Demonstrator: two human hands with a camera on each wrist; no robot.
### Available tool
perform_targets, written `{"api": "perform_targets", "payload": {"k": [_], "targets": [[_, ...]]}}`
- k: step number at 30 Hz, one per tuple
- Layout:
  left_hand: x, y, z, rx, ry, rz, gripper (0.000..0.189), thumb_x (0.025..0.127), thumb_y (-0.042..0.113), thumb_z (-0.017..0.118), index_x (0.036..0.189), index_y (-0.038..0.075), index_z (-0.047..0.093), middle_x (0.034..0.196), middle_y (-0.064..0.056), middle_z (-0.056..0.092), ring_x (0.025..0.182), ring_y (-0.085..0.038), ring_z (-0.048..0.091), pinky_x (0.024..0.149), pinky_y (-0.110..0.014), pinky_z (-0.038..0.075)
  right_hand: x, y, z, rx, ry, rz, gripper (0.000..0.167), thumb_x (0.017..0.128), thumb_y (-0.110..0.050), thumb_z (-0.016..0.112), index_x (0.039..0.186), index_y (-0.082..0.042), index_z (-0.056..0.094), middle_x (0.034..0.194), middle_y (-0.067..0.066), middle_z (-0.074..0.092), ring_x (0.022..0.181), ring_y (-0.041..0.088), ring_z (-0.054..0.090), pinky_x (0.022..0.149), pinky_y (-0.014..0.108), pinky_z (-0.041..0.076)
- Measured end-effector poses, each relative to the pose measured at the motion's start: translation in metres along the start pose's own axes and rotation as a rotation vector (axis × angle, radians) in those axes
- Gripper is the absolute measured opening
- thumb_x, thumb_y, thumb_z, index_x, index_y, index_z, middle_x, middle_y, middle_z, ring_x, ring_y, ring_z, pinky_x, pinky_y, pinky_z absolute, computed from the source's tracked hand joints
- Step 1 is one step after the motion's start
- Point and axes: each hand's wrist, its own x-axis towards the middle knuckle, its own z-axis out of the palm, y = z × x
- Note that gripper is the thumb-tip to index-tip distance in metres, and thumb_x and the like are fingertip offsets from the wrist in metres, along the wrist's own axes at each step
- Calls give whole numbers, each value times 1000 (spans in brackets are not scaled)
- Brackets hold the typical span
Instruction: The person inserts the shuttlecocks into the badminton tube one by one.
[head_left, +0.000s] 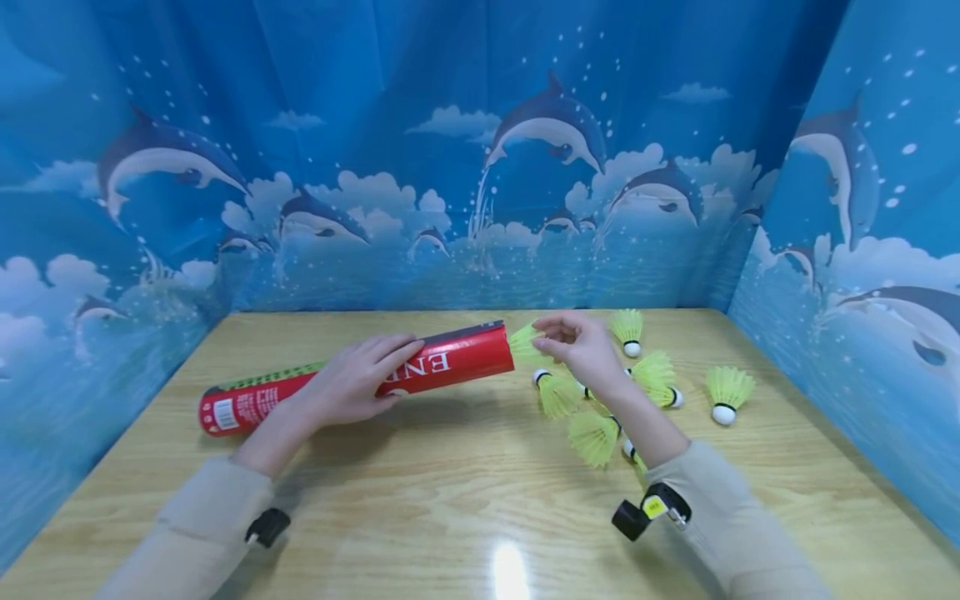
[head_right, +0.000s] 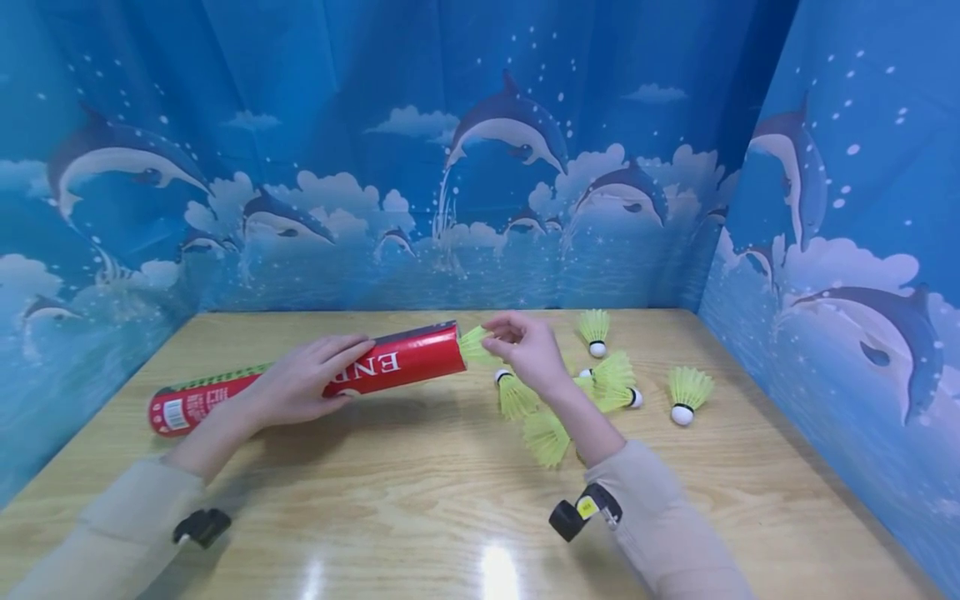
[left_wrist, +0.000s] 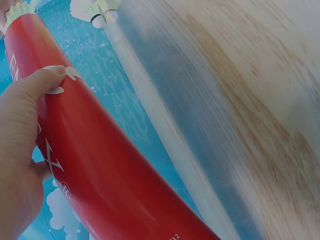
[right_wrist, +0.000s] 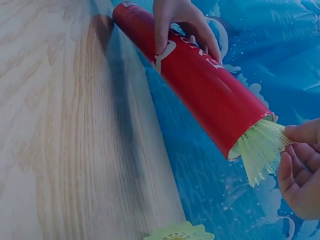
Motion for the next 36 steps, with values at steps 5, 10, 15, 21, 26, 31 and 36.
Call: {"api": "perform_targets", "payload": {"k": [5, 10, 15, 21, 26, 31, 36], "targets": [[0, 0, 1, -2, 2, -1, 87, 65, 21, 85, 139, 10, 40, 135, -11, 47, 119, -27, 46, 89, -48, 46, 2, 2, 10, 37, -6, -2, 23, 86, -4, 65, 108, 2, 63, 86, 7, 66, 79, 30, 58, 62, 28, 49], [1, 0, 1, -1, 3, 4, 87, 66, 21, 85, 139, 11, 40, 135, -11, 47, 119, -26, 46, 89, -49, 46, 3, 5, 15, 63, -13, -2, 24, 86, -2, 63, 110, 3, 61, 87, 8, 66, 78, 25, 60, 60, 27, 49], [1, 1, 1, 6, 0, 8, 87, 66, 22, 84, 139, 11, 40, 135, -11, 47, 119, -27, 46, 90, -49, 45, 3, 6, 18, 99, -34, 36, 29, 87, -2, 62, 116, 2, 58, 92, 10, 67, 77, 15, 60, 64, 30, 52], [0, 2, 0, 5, 2, 12, 86, 66, 22, 84, 139, 11, 40, 136, -11, 46, 120, -27, 46, 90, -49, 45, 2, 6, 21, 38, 16, 34, 16, 87, -7, 64, 100, 3, 64, 86, 10, 67, 75, 18, 61, 64, 33, 53], [-1, 2, 1, 4, 3, 10, 86, 66, 22, 84, 139, 11, 40, 136, -10, 46, 120, -26, 45, 91, -49, 45, 2, 9, 22, -100, 59, -9, 12, 86, -10, 66, 94, 0, 68, 81, 7, 66, 75, 19, 59, 64, 28, 50], [-2, 3, 1, 2, -1, 3, 87, 66, 22, 85, 139, 11, 40, 136, -10, 46, 120, -26, 45, 91, -49, 45, 2, 11, 25, -72, 55, -19, 11, 85, -6, 66, 93, 2, 68, 79, 12, 67, 66, 20, 63, 61, 35, 54], [-1, 3, 0, 3, 9, -8, 89, 64, 21, 86, 139, 12, 40, 136, -11, 46, 119, -26, 45, 90, -50, 45, 2, 12, 28, -50, 22, -16, 12, 85, -5, 65, 95, 2, 68, 81, 12, 68, 71, 26, 65, 64, 35, 55]]}}
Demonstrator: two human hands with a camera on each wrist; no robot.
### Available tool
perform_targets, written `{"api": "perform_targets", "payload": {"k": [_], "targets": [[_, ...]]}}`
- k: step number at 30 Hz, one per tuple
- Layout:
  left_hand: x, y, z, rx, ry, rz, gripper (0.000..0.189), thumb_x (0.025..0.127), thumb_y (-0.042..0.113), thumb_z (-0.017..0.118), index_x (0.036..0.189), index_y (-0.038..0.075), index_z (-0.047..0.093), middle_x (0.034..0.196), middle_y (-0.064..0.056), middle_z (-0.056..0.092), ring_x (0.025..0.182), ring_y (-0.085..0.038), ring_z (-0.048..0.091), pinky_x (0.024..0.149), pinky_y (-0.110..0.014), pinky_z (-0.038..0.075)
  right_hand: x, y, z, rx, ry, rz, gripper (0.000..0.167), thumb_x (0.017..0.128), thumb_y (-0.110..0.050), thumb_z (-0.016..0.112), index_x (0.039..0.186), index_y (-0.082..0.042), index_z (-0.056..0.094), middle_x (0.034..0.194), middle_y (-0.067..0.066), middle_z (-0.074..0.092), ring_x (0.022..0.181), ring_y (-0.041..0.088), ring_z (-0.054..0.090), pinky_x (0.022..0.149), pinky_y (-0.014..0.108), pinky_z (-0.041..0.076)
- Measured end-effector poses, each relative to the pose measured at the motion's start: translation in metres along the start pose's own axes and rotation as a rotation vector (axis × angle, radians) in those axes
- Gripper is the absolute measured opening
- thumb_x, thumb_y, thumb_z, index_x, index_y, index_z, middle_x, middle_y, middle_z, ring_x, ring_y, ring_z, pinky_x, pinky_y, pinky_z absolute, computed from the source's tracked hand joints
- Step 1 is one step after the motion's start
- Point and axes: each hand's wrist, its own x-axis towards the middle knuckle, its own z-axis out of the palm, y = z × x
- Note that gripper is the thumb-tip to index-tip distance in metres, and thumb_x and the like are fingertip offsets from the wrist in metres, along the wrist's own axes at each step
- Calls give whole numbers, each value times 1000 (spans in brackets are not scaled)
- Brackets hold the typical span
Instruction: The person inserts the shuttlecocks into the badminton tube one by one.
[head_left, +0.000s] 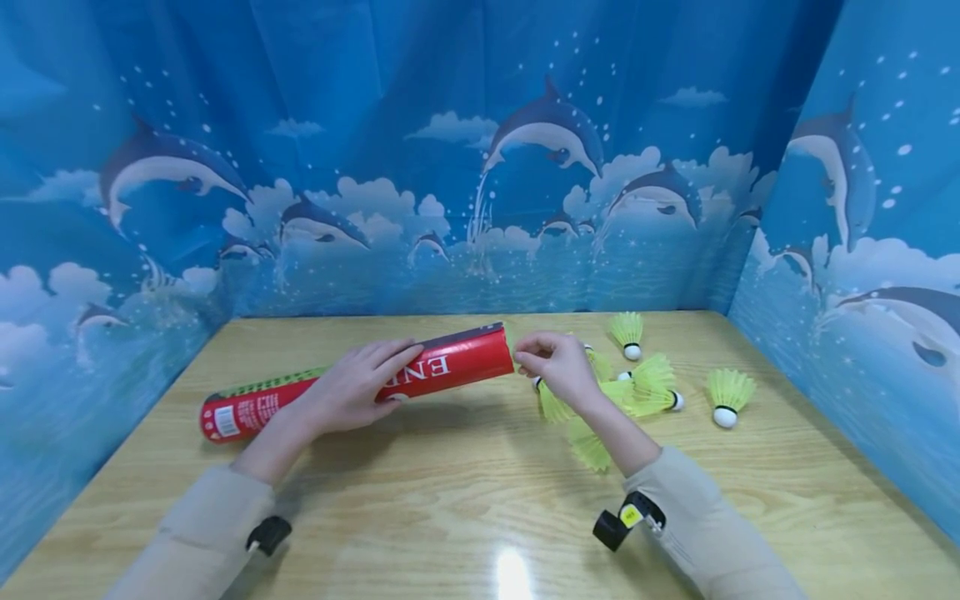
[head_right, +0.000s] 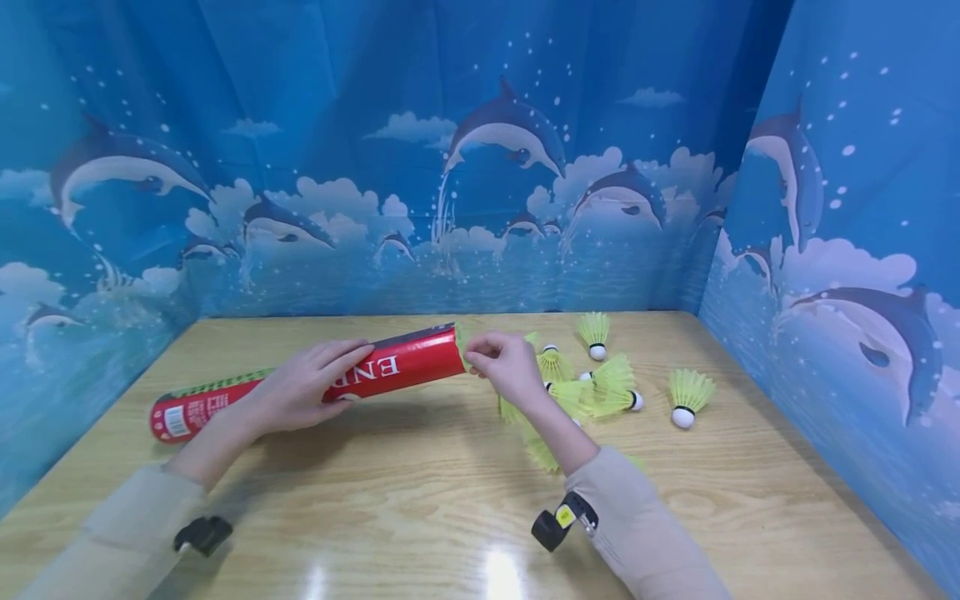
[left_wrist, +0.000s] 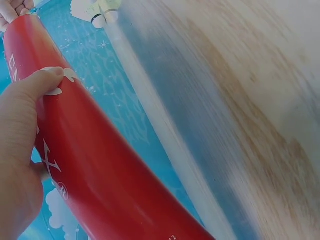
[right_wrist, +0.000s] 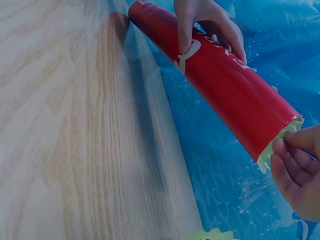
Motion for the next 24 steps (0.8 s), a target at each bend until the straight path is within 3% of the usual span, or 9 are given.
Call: {"api": "perform_targets", "payload": {"k": [10, 17, 24], "targets": [[0, 1, 0, 8, 5, 11, 89, 63, 20, 86, 139, 11, 40, 135, -11, 46, 119, -27, 45, 90, -50, 45, 0, -2, 3, -57, -55, 27, 17, 87, -2, 62, 102, 0, 68, 93, 11, 69, 78, 20, 64, 67, 31, 54], [0, 3, -1, 11, 9, 7, 90, 62, 19, 87, 138, 11, 41, 135, -11, 47, 118, -27, 46, 89, -49, 46, 0, -2, 3, -15, -65, 65, 19, 87, -3, 61, 105, 0, 68, 98, 12, 68, 82, 24, 63, 65, 29, 52], [1, 3, -1, 4, 5, 7, 90, 62, 19, 87, 139, 11, 41, 135, -11, 47, 118, -27, 46, 89, -49, 46, 0, 3, 0, 58, -105, 86, 22, 89, -6, 61, 109, 2, 65, 100, 13, 67, 78, 20, 62, 67, 30, 53]]}}
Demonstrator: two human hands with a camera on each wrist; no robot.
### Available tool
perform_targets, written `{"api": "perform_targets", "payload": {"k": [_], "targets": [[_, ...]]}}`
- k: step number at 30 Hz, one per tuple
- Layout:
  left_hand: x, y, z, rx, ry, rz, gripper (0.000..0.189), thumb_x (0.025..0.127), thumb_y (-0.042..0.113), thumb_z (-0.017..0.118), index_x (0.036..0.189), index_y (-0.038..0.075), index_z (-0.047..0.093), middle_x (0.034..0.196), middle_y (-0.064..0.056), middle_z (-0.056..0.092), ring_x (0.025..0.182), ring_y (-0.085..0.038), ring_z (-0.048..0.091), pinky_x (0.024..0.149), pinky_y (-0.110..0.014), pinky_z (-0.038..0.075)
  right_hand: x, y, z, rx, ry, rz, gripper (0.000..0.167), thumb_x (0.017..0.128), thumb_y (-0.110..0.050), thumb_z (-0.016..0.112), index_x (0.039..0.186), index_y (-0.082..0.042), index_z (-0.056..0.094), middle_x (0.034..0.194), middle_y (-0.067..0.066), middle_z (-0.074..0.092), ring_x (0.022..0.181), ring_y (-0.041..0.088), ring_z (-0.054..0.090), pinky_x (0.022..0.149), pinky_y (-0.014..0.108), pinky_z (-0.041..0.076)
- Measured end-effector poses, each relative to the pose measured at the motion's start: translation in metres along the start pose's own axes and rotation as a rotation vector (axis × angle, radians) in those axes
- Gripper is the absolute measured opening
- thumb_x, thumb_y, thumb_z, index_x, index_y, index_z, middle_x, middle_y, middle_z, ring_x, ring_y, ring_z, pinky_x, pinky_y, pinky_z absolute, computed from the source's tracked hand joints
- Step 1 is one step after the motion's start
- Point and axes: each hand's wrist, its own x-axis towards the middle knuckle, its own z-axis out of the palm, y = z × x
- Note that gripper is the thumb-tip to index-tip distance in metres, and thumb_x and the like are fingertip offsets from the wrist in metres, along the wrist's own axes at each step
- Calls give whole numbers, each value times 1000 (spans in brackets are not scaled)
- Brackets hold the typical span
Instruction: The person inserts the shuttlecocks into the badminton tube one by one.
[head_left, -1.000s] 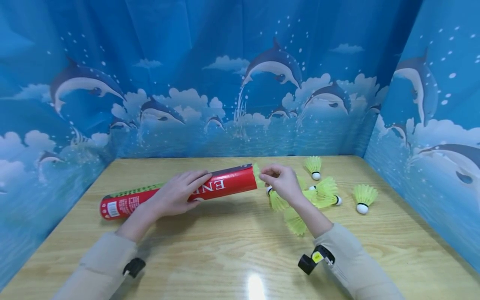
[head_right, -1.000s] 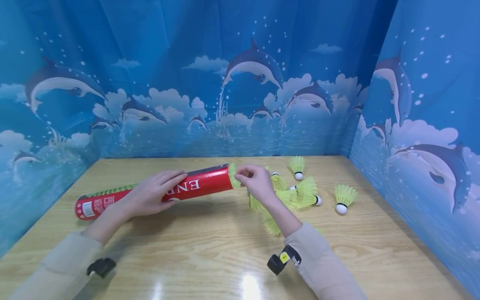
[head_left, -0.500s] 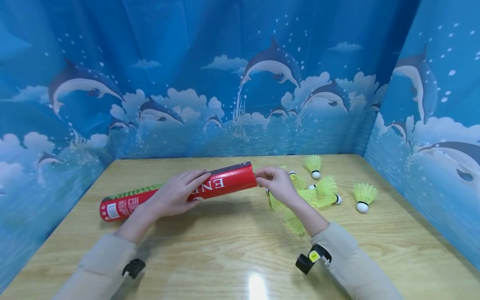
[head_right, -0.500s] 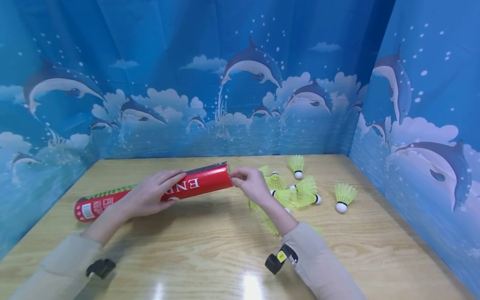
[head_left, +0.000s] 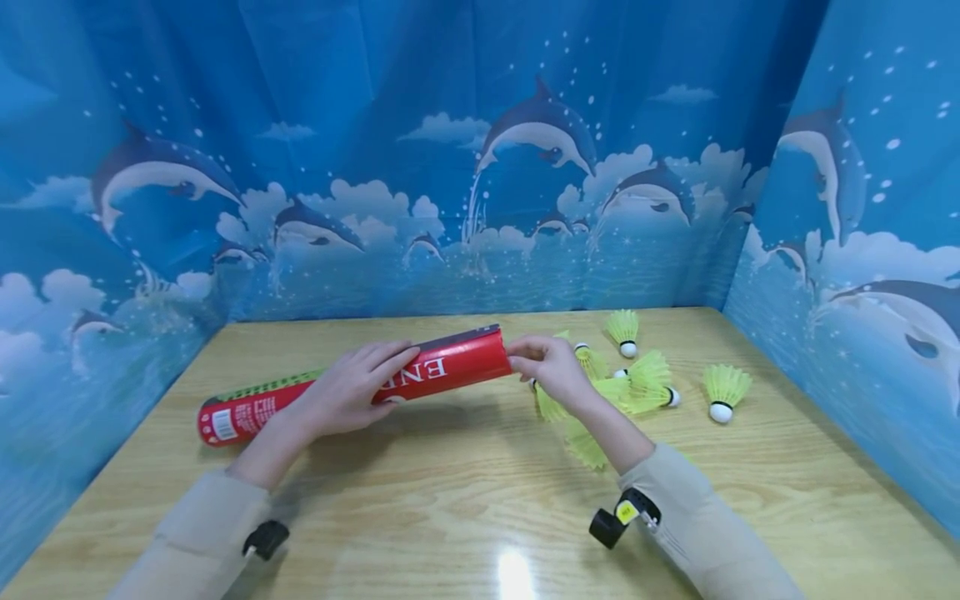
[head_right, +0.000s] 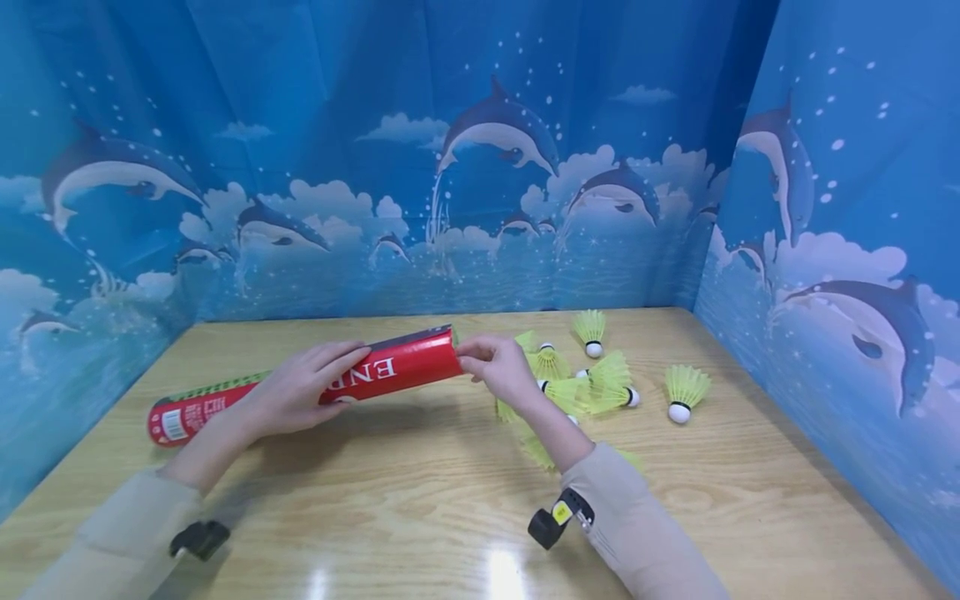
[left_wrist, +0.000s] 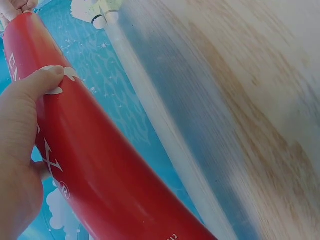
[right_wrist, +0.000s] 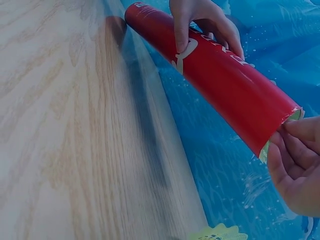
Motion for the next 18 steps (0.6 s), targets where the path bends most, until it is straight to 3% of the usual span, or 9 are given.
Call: {"api": "perform_targets", "payload": {"k": [3, 7, 11, 18], "targets": [[0, 0, 0, 0, -4, -2, 90, 63, 19, 87, 139, 11, 40, 135, -11, 46, 119, -27, 46, 88, -49, 46, -1, 1, -4, 59, -27, 13, 25, 89, -8, 61, 112, 2, 63, 100, 13, 67, 83, 24, 63, 71, 32, 53], [0, -1, -1, -3, -2, -8, 90, 63, 19, 86, 139, 11, 39, 135, -12, 46, 118, -28, 46, 88, -50, 46, -4, 2, -12, 124, -53, 15, 27, 90, -9, 60, 115, 3, 60, 101, 14, 66, 90, 27, 62, 79, 45, 51], [0, -3, -1, -7, 5, -6, 91, 62, 19, 87, 139, 10, 39, 134, -12, 47, 117, -28, 47, 88, -49, 47, -8, 2, -23, 132, -69, 31, 30, 91, -12, 59, 116, 3, 59, 106, 15, 65, 93, 26, 61, 85, 52, 47], [-1, -6, 0, -3, 10, 4, 90, 62, 19, 87, 139, 10, 40, 135, -12, 46, 117, -28, 47, 88, -49, 47, -18, 7, -54, 55, -54, 72, 34, 93, -18, 55, 120, 4, 56, 112, 22, 61, 96, 28, 60, 79, 40, 51]]}}
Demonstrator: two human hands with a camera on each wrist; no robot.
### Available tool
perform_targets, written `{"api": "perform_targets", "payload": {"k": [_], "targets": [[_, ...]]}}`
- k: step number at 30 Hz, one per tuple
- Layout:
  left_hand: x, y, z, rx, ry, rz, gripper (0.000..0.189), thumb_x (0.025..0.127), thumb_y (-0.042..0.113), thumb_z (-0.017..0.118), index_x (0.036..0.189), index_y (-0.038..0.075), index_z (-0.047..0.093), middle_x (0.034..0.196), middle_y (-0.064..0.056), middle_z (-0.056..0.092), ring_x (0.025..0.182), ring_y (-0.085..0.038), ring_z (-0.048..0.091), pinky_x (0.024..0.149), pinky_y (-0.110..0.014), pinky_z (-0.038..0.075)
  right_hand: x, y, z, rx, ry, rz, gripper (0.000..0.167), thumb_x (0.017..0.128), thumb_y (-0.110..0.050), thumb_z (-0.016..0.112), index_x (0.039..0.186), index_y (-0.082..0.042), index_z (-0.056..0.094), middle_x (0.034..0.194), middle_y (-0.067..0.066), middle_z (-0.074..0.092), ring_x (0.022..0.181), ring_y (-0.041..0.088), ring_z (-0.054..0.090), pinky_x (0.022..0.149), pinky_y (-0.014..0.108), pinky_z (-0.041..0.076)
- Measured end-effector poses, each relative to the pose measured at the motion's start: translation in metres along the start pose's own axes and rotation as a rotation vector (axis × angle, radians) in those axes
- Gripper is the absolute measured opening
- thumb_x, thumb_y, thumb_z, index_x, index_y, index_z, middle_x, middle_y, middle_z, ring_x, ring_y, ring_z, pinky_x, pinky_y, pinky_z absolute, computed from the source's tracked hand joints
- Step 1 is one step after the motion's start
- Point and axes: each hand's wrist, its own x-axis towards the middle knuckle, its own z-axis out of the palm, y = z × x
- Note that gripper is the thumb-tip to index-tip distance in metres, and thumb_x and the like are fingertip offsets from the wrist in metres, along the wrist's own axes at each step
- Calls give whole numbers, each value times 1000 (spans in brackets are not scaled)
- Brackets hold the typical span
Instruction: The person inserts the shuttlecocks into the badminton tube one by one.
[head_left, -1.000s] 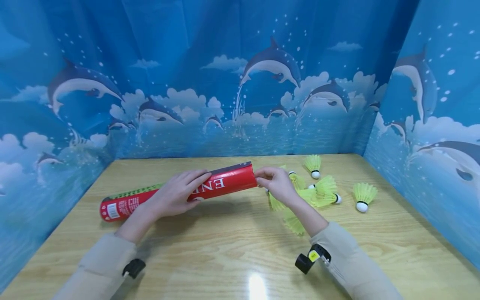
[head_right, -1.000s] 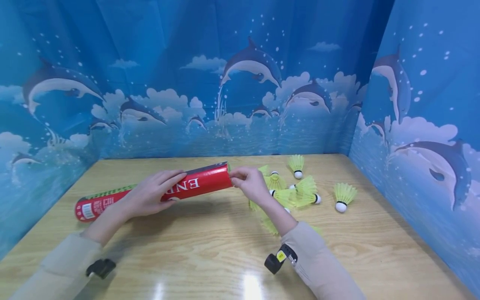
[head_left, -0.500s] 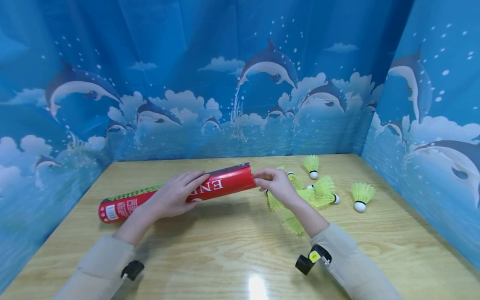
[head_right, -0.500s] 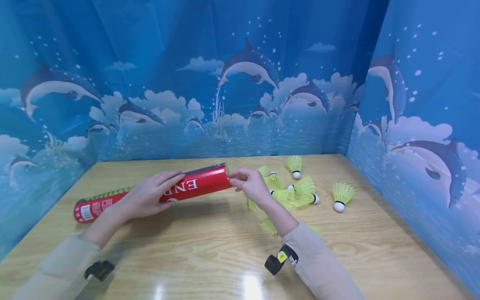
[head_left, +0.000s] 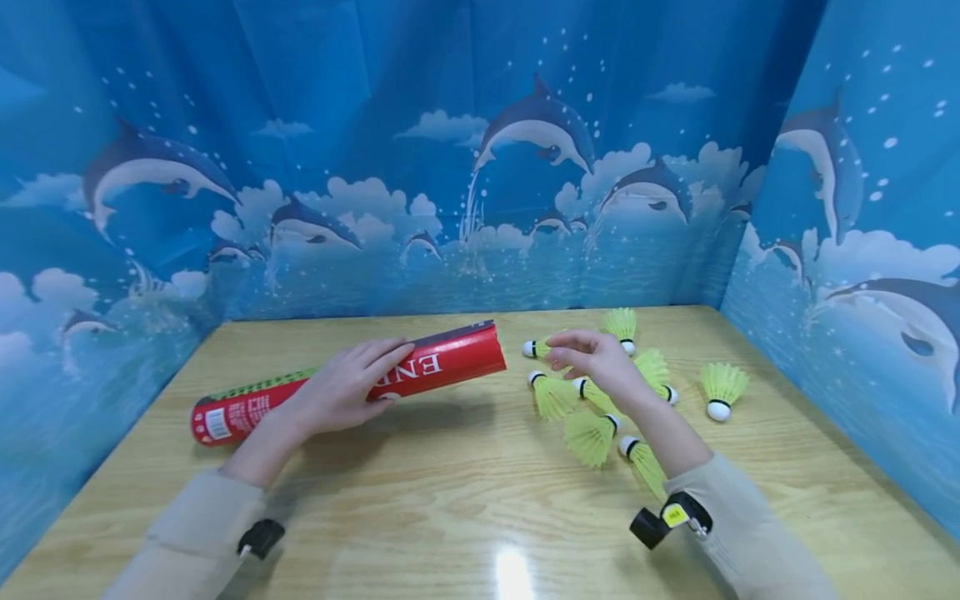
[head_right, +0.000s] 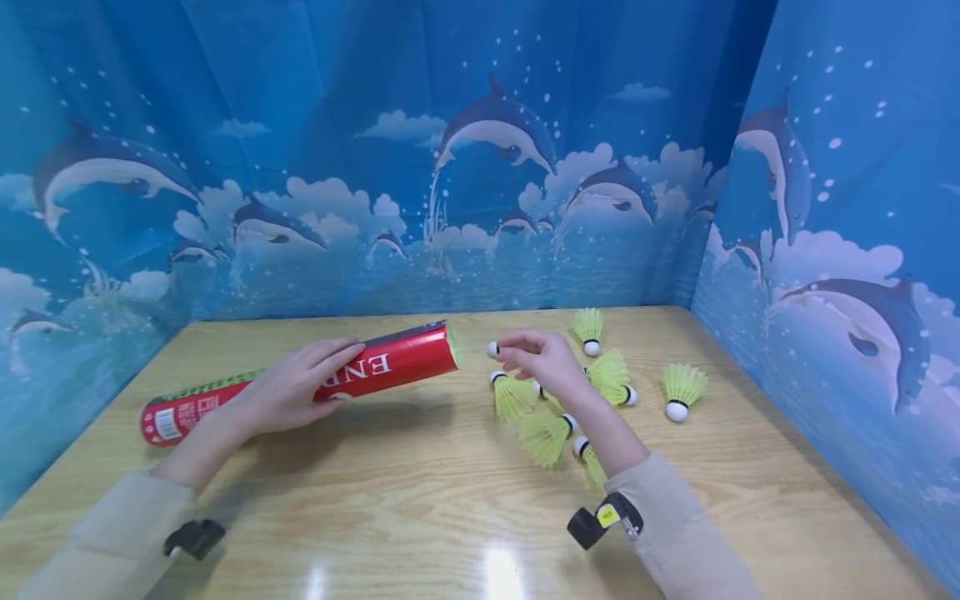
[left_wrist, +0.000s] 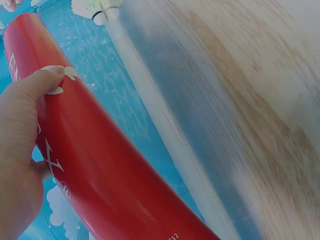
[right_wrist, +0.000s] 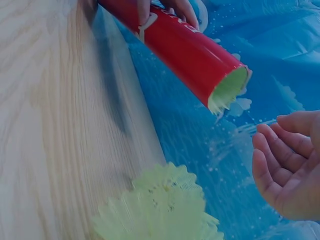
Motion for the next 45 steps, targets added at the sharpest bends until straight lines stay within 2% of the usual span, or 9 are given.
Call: {"api": "perform_targets", "payload": {"k": [5, 8, 16, 21, 28, 35, 45], "targets": [[-1, 1, 0, -1, -1, -3, 90, 62, 19, 87, 139, 10, 40, 135, -12, 47, 118, -28, 47, 88, -49, 47, -10, 5, -20, -42, 11, 21, 38, 95, -23, 53, 123, 3, 54, 109, 18, 62, 97, 30, 59, 82, 45, 50], [-2, 2, 0, 0, -3, -7, 90, 63, 19, 86, 139, 10, 40, 135, -12, 47, 118, -28, 47, 88, -50, 46, -16, 9, -31, -58, 12, 25, 40, 95, -25, 52, 124, 4, 53, 107, 15, 62, 95, 25, 60, 83, 48, 48], [-3, 2, 2, -6, -2, -2, 90, 62, 20, 87, 139, 10, 41, 134, -11, 47, 118, -27, 47, 88, -49, 47, -37, 22, -55, -105, -12, 48, 44, 97, -26, 50, 125, 8, 48, 109, 20, 60, 93, 22, 60, 79, 39, 52], [-3, 2, 4, -7, 2, 6, 90, 62, 21, 87, 139, 11, 41, 135, -12, 47, 118, -27, 47, 87, -49, 47, -49, 29, -67, -135, -30, 50, 46, 97, -25, 49, 126, 10, 47, 107, 20, 61, 92, 21, 61, 77, 38, 52], [-2, 2, 4, -12, -5, -2, 90, 62, 21, 87, 139, 11, 40, 135, -11, 47, 118, -27, 47, 88, -49, 47, -63, 40, -81, -183, -37, 56, 45, 97, -22, 48, 124, 14, 47, 106, 21, 61, 88, 12, 61, 74, 35, 53], [-2, 2, 2, -4, -13, -13, 90, 62, 21, 87, 139, 10, 41, 133, -12, 48, 117, -28, 47, 86, -49, 48, -74, 49, -92, -215, -63, 55, 45, 98, -24, 48, 125, 12, 48, 109, 24, 60, 92, 16, 61, 76, 39, 53], [1, 1, -1, -4, -16, -24, 89, 64, 21, 86, 139, 10, 40, 134, -12, 47, 118, -28, 47, 87, -50, 47, -92, 62, -108, -197, -105, 53, 46, 95, -20, 53, 128, 11, 45, 119, 29, 54, 93, 10, 60, 77, 38, 52]]}}
